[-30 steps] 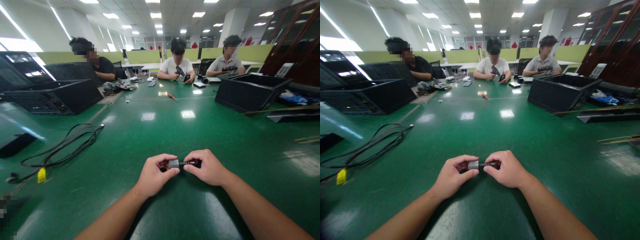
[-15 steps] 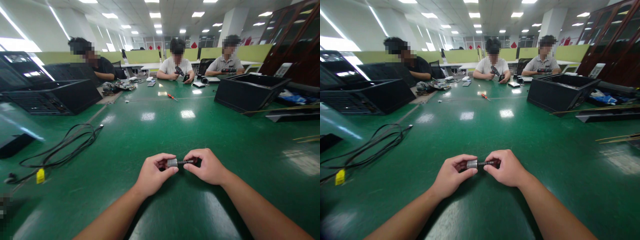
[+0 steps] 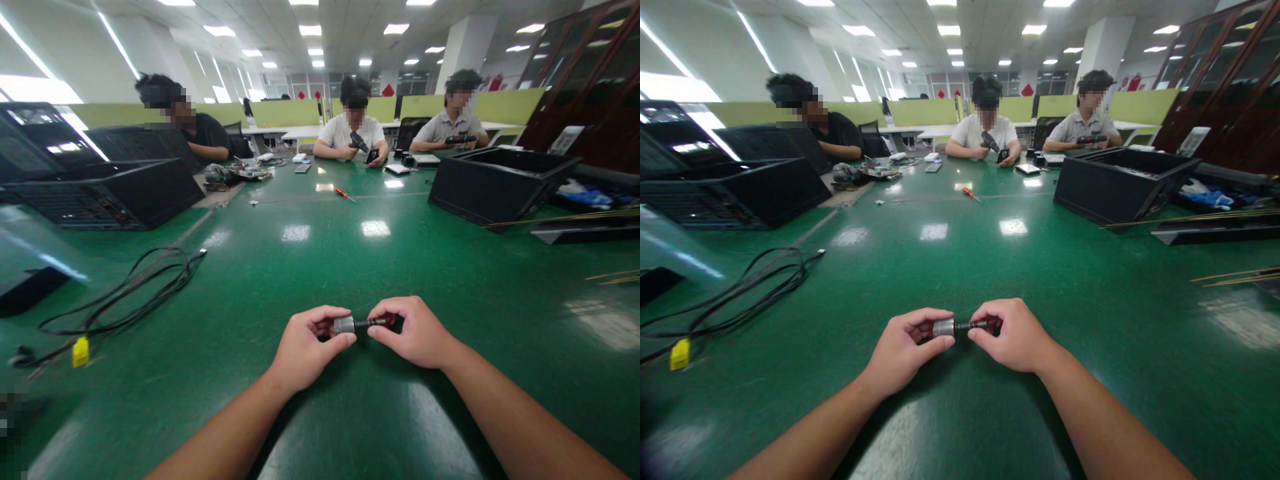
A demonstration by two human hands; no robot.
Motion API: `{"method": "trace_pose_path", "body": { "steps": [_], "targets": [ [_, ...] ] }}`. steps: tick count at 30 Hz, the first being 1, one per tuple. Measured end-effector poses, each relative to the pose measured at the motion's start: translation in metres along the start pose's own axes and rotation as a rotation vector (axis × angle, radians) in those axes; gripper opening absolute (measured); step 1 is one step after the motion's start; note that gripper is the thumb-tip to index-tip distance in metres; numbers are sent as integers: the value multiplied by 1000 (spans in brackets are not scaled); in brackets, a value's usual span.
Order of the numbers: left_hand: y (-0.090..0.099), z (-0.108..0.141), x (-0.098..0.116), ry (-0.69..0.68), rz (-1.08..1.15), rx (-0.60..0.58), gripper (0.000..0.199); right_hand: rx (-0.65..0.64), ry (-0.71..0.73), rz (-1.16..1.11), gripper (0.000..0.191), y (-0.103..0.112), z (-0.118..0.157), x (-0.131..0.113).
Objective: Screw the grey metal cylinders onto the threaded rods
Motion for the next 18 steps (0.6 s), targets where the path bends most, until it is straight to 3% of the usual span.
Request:
{"method": "trace_pose_path", "body": {
  "steps": [18],
  "targets": [
    [1, -2, -3, 16, 27, 4, 37, 7, -23, -7, 7, 2, 0, 0]
  ]
}}
Point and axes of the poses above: each hand's wrist, its own z-axis away from the middle knuckle, its own y-axis out of the back of the hand, x = y × z, the point moved 6 cm from there along -z, towards the middle knuckle, and after that the axes turned 7 degrees about x, right-handed, at the moved point
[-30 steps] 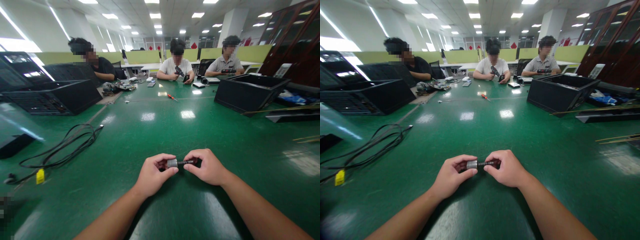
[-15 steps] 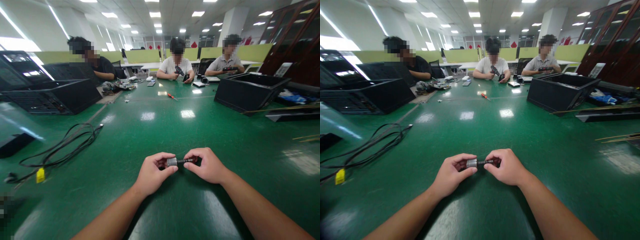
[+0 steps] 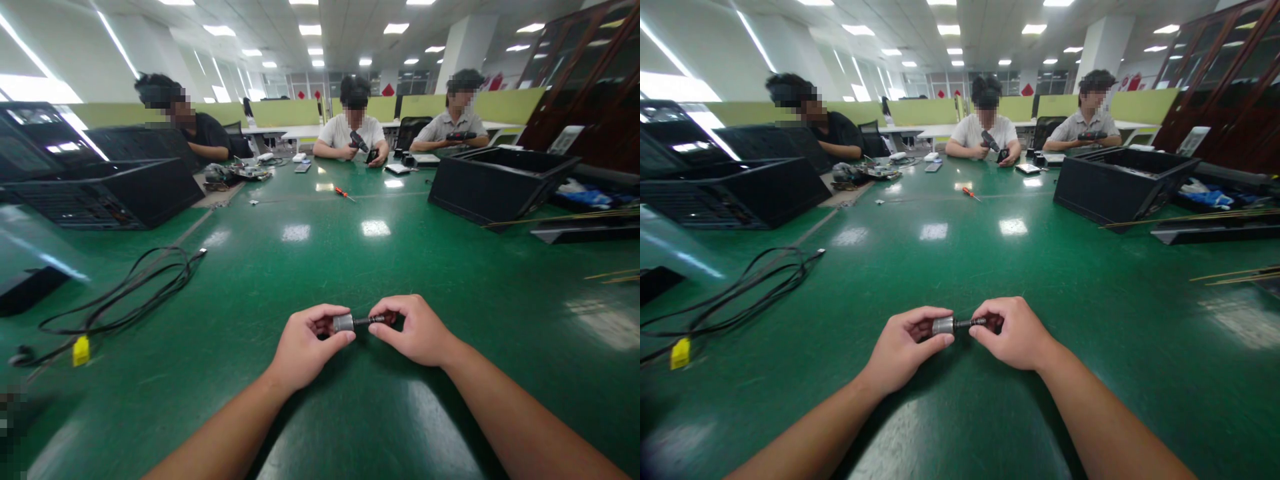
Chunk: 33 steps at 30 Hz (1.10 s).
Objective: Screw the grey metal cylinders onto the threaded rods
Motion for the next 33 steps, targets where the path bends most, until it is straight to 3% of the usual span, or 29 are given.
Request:
{"method": "trace_pose_path", "body": {
  "steps": [33],
  "targets": [
    [1, -2, -2, 25, 62, 4, 38, 15, -1, -31, 7, 5, 0, 3]
  ]
}}
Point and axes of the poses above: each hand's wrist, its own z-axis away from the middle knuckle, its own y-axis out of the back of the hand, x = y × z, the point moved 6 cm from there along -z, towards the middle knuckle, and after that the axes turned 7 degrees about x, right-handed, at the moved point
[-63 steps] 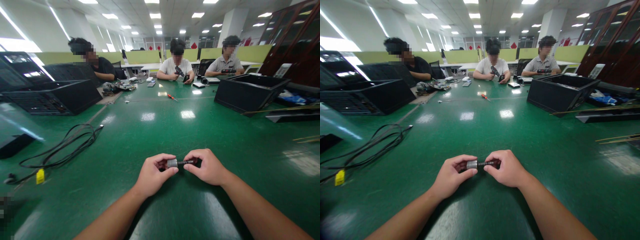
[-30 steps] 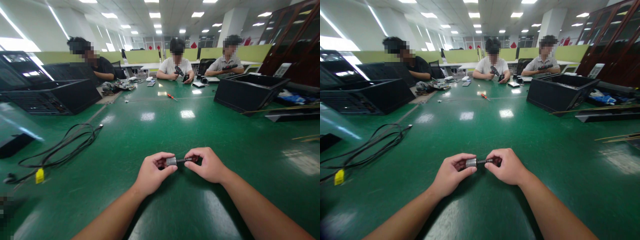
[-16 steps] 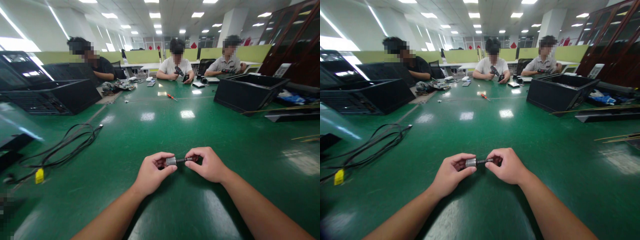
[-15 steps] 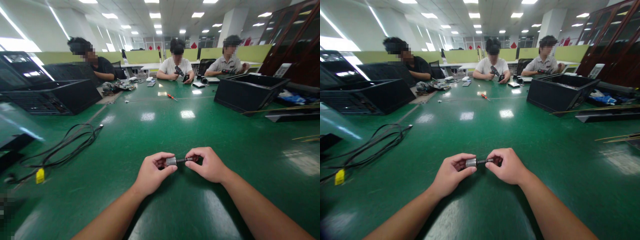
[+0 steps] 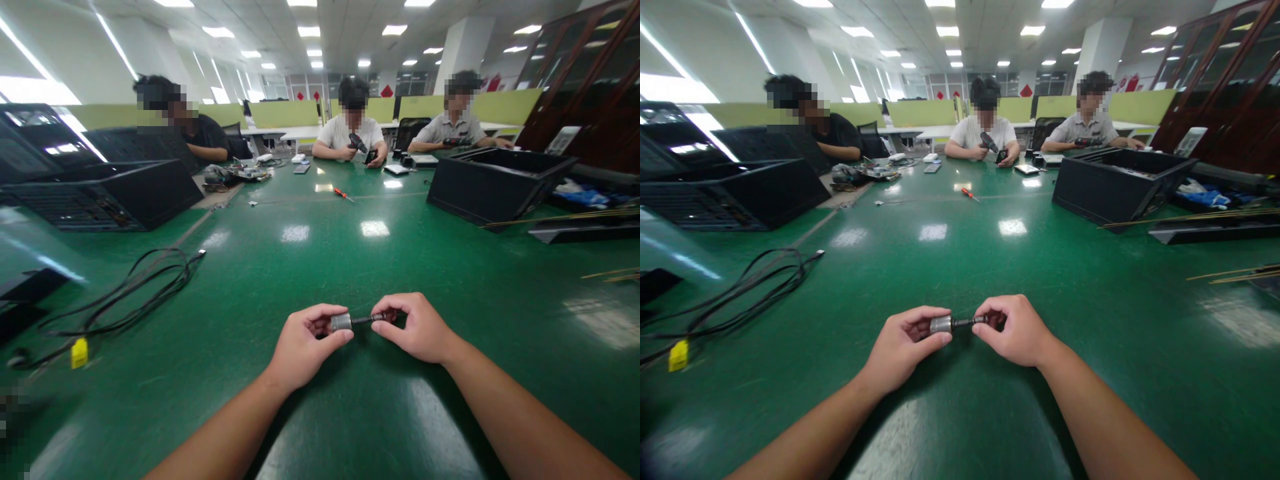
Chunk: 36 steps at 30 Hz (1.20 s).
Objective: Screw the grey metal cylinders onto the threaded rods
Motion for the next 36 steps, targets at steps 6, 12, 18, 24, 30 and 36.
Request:
{"method": "trace_pose_path", "body": {
  "steps": [6, 12, 18, 24, 30, 36],
  "targets": [
    [1, 0, -1, -8, 16, -2, 38, 5, 3, -1, 7, 0, -2, 1],
    [1, 1, 0, 6, 34, 2, 37, 0, 7, -12, 7, 0, -1, 1],
    [1, 1, 4, 12, 40, 6, 36, -11, 6, -10, 8, 2, -1, 2],
    [1, 2, 5, 14, 36, 15, 36, -12, 3, 13, 7, 3, -1, 2],
    [1, 1, 3, 12, 25, 13, 37, -10, 5, 22, 6, 5, -1, 4],
    [2, 0, 1, -1, 33, 13, 37, -9, 12, 22, 7, 6, -1, 3]
  ]
}}
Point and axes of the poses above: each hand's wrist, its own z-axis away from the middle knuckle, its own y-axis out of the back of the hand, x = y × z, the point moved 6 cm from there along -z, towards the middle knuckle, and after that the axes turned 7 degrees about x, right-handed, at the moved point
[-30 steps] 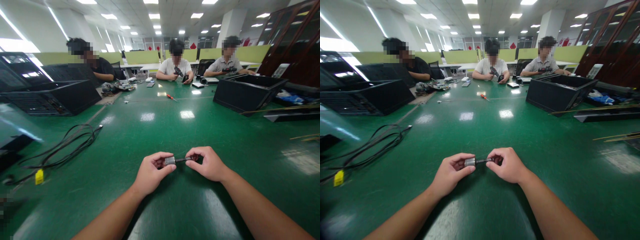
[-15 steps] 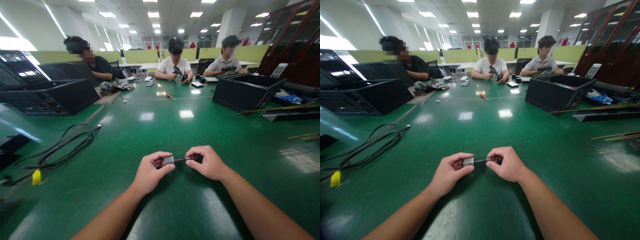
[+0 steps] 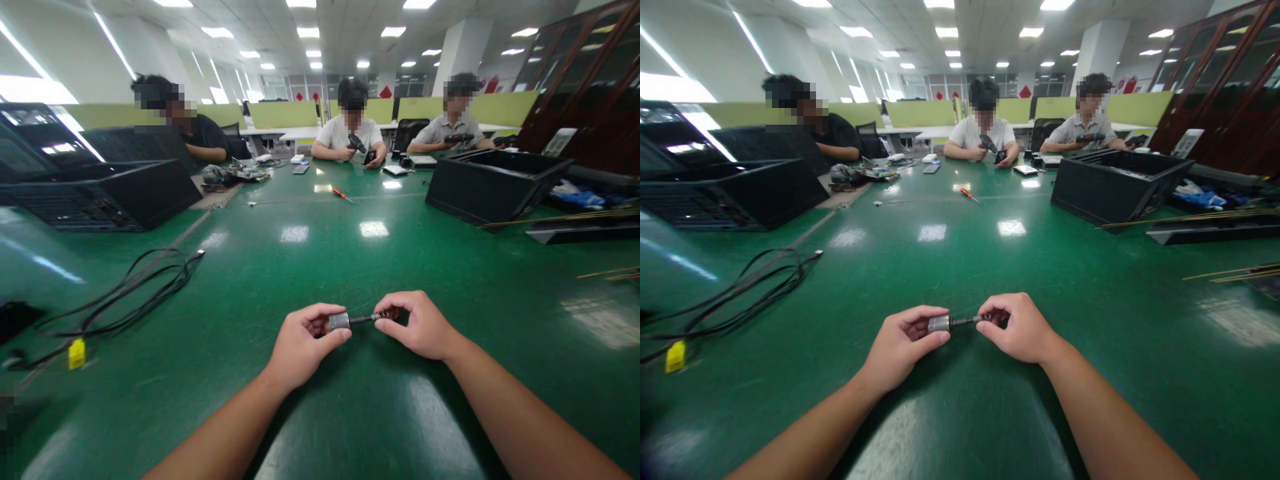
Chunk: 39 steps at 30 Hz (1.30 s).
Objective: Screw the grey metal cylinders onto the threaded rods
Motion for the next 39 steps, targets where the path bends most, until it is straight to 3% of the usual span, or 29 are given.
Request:
{"method": "trace_pose_path", "body": {
  "steps": [25, 32, 39],
  "targets": [
    [0, 1, 0, 19, 26, 4, 37, 10, -23, 5, 8, 6, -2, 5],
    [0, -4, 3, 22, 54, 23, 41, 240, -202, -47, 20, 19, -5, 30],
    [10, -8, -2, 104, 208, 124, 41, 215, -199, -52, 21, 12, -4, 32]
  ]
}}
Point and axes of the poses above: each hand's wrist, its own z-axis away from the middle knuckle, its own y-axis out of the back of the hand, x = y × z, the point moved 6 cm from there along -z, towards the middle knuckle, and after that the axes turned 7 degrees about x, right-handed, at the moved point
